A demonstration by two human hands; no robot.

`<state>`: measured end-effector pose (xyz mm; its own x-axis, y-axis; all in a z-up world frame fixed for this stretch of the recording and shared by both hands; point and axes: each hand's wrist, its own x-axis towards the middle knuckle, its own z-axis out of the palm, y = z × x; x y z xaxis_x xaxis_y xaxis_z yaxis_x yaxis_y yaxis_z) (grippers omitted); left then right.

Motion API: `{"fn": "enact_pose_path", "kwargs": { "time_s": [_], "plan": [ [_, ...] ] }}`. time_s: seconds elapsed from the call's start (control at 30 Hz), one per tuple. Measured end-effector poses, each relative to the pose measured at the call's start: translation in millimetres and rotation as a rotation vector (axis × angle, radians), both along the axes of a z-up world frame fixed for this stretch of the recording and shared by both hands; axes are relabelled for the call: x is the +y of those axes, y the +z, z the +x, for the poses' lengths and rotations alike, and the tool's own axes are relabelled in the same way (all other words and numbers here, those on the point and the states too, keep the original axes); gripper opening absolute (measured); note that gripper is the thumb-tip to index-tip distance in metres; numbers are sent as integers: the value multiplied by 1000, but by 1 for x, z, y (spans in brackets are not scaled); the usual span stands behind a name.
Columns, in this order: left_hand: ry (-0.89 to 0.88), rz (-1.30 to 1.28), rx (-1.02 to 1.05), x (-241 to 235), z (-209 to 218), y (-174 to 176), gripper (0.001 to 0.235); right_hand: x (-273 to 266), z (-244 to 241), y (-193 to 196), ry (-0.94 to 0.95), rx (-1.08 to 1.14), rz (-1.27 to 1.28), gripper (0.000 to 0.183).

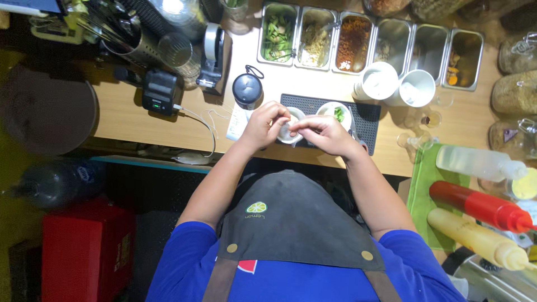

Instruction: The person puts dry ingredients into paper bags by hand and with a spoon, then cuts and ties a string to secure the contents of the bags.

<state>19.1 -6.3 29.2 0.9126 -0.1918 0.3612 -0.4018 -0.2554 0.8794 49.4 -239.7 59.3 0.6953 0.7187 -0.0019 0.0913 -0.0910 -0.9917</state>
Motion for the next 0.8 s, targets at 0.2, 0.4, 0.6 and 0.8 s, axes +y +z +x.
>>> {"fn": "enact_pose_path", "kwargs": {
  "time_s": [0.2, 0.4, 0.6, 0.8],
  "plan": [
    [-17, 38, 39, 0, -7, -10, 7, 0, 4, 4, -144, -283, -104, 15],
    [31, -977, 619, -6, -2, -22, 7, -2, -9, 8, -89, -105, -63, 8],
    [66, 165, 226, 16, 2, -14, 7, -20, -12, 18, 23, -568, -488, 13],
    [-46, -25, 252, 3, -8, -13, 4, -13, -9, 31, -28, -537, -216, 7]
  ]
}}
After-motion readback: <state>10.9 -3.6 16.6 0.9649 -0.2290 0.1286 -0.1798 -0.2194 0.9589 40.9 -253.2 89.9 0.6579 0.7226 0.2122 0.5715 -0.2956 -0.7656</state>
